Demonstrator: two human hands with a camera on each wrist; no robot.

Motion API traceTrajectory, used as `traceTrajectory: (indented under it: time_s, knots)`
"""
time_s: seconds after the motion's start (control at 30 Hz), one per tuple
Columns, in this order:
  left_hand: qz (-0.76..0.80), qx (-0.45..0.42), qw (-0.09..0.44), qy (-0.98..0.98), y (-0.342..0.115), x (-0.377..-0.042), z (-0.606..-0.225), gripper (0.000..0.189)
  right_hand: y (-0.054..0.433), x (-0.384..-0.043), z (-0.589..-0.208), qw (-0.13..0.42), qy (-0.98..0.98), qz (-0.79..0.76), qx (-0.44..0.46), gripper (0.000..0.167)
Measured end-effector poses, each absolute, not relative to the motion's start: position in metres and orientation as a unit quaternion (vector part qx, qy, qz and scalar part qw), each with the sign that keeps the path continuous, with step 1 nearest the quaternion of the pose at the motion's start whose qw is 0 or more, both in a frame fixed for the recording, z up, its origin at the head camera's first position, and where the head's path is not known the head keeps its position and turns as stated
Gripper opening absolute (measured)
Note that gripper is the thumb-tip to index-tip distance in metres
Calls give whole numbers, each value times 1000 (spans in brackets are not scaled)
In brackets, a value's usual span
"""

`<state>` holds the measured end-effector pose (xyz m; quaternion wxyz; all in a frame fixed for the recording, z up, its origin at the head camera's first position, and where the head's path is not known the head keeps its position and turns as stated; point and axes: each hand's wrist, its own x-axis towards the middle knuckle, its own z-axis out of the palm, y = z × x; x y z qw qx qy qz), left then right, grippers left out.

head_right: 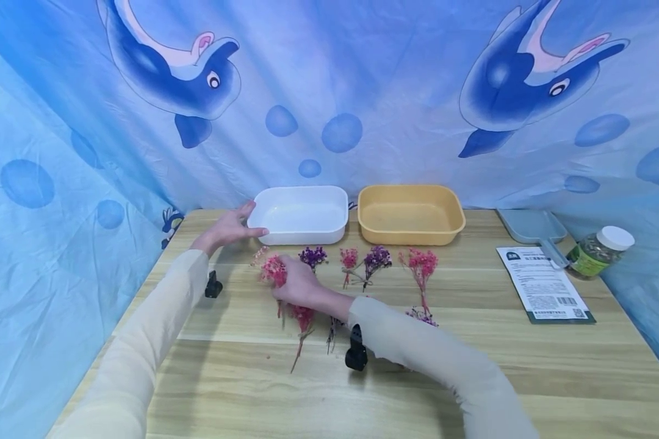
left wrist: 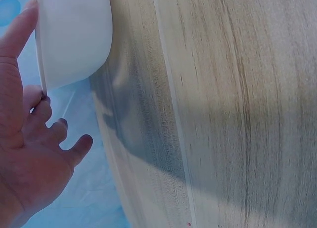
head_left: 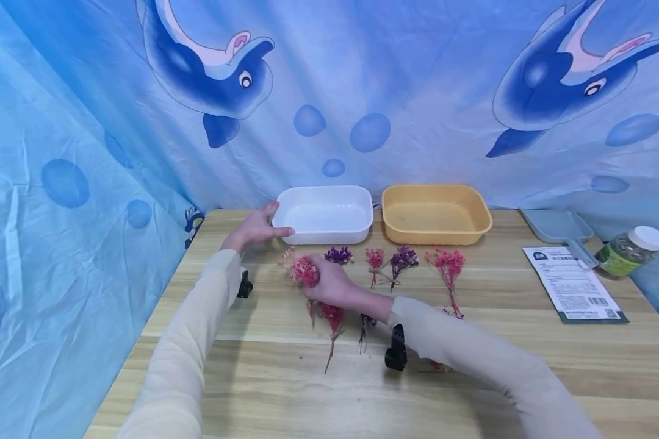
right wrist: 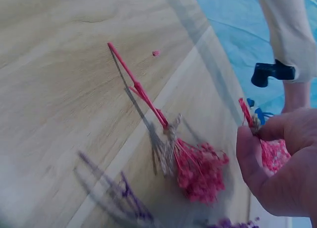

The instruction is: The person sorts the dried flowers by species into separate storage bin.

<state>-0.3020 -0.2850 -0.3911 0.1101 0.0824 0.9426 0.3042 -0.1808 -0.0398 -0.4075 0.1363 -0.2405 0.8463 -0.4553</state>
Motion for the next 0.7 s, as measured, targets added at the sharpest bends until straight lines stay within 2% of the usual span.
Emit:
traceTrajectory:
  time_s: [0.3,0.53,0.7]
  knots:
    - [314,81,105,940,-284,-302,-393,114,-9,-180,-392,179,817,-483,-259,75]
    - [309,82,107,942,-284,-301,-392,115,7,-183,-377,247,762,-546,-246,75]
    - [309,81,111,941,-284,-299,-390,112,17,-191,-374,255,755,-548,-253,72]
